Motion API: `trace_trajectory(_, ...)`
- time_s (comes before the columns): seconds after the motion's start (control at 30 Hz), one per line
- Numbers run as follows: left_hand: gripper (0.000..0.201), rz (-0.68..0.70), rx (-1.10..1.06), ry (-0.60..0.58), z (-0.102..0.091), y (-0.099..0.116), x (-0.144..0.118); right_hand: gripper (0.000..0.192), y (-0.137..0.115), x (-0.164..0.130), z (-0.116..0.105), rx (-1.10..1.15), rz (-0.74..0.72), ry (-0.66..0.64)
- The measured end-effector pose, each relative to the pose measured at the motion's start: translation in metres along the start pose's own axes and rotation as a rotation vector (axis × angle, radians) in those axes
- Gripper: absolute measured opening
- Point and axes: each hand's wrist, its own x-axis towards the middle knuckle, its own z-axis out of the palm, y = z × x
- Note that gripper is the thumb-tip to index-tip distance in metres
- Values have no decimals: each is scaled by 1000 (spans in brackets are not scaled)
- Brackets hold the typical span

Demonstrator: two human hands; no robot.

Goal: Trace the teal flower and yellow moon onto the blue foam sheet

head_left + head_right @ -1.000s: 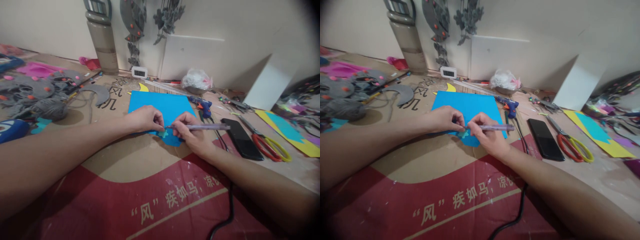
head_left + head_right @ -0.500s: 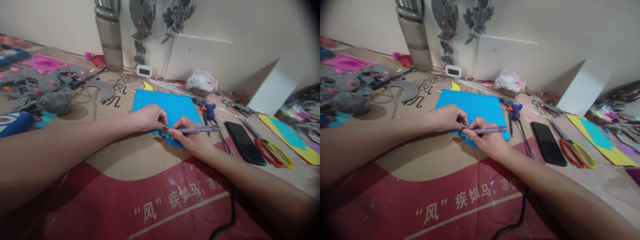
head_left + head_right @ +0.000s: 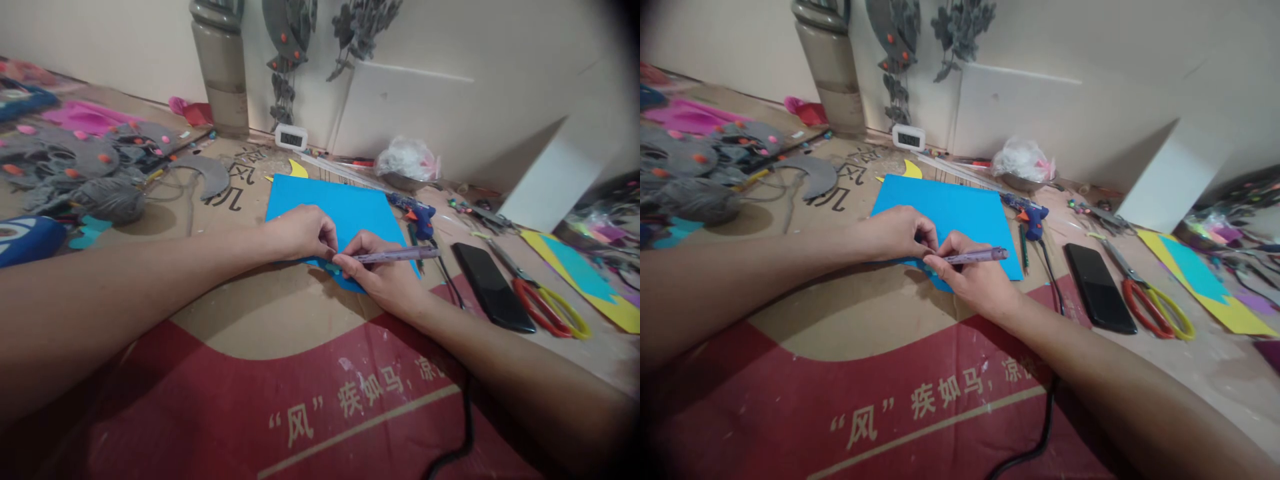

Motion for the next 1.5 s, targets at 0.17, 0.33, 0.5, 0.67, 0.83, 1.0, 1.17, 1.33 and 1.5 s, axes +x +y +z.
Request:
trace_trajectory(0.17,14,14,-1,12,0,2,-3,30,-1,2,0,18,-1,-5)
trace_trajectory(0.33,14,13,5,7,0,1,-1,30,-2,2,0,6,-11,-7)
trace_trajectory(0.5,15,-6,20,-9,0,0,1,31,-1,2,0,8,-24,4)
trace_trajectory(0.67,12,-2,35,4,-1,4,-2,36,-2,4,0,-17,-9,-7)
trace_trajectory(0.83,12,-17,39,-4,0,3,0,35,-6,6,1,-51,-27,1)
trace_trajectory(1.0,11,-21,38,6,0,1,1,33,-6,6,2,-43,-24,-9)
trace_trajectory(1.17,11,-26,38,7,0,3,0,35,-7,6,2,-35,-22,-5)
trace_trajectory(1.33,11,-30,42,0,0,3,0,38,-9,9,1,-60,12,-27)
trace_trajectory(1.5,10,-10,31,1,-1,3,-1,41,-10,12,0,22,83,-70)
